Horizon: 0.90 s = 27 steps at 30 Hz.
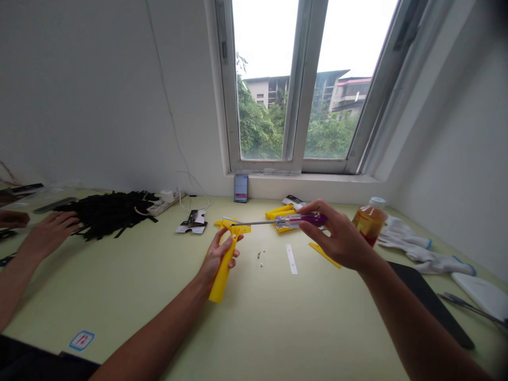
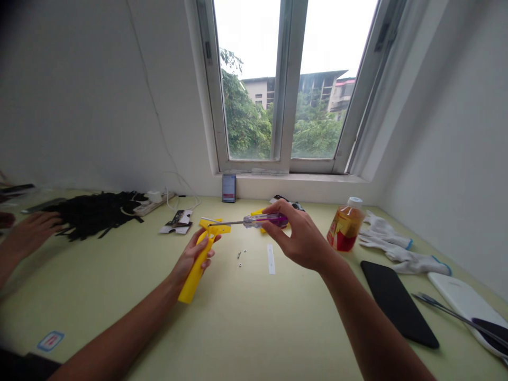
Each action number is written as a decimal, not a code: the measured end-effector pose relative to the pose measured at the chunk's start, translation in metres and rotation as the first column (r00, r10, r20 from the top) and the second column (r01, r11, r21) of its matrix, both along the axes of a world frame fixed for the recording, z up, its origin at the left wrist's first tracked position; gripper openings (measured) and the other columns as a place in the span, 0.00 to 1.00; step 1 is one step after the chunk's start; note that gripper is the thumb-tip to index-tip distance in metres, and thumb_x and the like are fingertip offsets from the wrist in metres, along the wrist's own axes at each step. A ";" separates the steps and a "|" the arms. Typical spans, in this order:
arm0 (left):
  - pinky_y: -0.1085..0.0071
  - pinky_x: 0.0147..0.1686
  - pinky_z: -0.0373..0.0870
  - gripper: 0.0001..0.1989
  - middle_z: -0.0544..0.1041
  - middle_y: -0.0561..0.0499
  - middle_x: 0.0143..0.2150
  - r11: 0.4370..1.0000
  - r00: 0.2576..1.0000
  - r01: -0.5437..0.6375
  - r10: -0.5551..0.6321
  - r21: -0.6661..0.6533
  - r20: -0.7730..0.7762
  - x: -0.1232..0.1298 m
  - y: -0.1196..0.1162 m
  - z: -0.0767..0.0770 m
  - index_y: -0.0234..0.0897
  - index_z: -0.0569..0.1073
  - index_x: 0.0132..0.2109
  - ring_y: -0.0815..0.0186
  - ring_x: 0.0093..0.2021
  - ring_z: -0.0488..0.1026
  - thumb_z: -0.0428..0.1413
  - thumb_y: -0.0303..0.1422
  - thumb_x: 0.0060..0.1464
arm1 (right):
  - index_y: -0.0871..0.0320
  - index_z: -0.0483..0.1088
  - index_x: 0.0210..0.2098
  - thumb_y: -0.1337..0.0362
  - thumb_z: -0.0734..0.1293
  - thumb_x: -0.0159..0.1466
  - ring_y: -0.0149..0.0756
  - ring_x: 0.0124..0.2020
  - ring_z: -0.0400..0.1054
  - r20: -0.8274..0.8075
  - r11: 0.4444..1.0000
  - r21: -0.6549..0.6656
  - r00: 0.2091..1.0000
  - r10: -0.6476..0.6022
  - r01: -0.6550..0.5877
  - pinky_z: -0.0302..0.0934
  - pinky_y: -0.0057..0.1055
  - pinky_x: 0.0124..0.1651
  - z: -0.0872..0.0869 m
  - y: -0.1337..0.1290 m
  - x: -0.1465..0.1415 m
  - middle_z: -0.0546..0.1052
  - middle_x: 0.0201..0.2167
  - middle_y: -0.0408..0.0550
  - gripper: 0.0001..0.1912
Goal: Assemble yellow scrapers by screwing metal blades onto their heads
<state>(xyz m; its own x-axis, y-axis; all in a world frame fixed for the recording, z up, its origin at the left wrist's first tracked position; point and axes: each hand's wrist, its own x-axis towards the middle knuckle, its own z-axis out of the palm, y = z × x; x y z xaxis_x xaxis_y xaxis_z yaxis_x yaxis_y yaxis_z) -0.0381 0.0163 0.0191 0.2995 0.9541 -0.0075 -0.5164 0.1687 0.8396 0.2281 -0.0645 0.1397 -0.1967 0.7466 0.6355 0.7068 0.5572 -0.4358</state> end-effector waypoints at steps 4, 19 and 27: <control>0.83 0.16 0.61 0.27 0.74 0.44 0.49 1.000 1.000 0.013 -0.013 -0.013 0.013 -0.001 0.002 -0.001 0.46 0.60 0.57 0.75 0.24 0.70 0.61 0.33 0.53 | 0.55 0.68 0.44 0.59 0.63 0.66 0.34 0.34 0.72 0.100 0.998 -0.016 0.993 0.063 -0.061 0.66 0.29 0.38 0.003 -0.006 0.001 0.77 0.38 0.47 0.10; 0.84 0.14 0.60 0.25 0.74 0.43 0.50 0.995 0.992 0.074 -0.067 -0.063 0.108 -0.001 -0.001 0.004 0.47 0.62 0.57 0.76 0.24 0.70 0.61 0.32 0.54 | 0.44 0.65 0.59 0.64 0.62 0.67 0.40 0.50 0.69 0.414 0.979 -0.002 0.890 0.188 -0.206 0.67 0.33 0.46 0.017 -0.036 -0.003 0.74 0.48 0.50 0.21; 0.81 0.14 0.60 0.27 0.75 0.42 0.49 0.998 0.998 0.055 -0.055 0.032 0.007 0.002 -0.004 0.004 0.43 0.63 0.55 0.73 0.22 0.71 0.64 0.35 0.50 | 0.51 0.70 0.44 0.51 0.63 0.65 0.37 0.28 0.72 0.312 0.982 0.165 0.940 -0.138 0.090 0.65 0.32 0.32 0.014 -0.029 0.000 0.78 0.31 0.46 0.13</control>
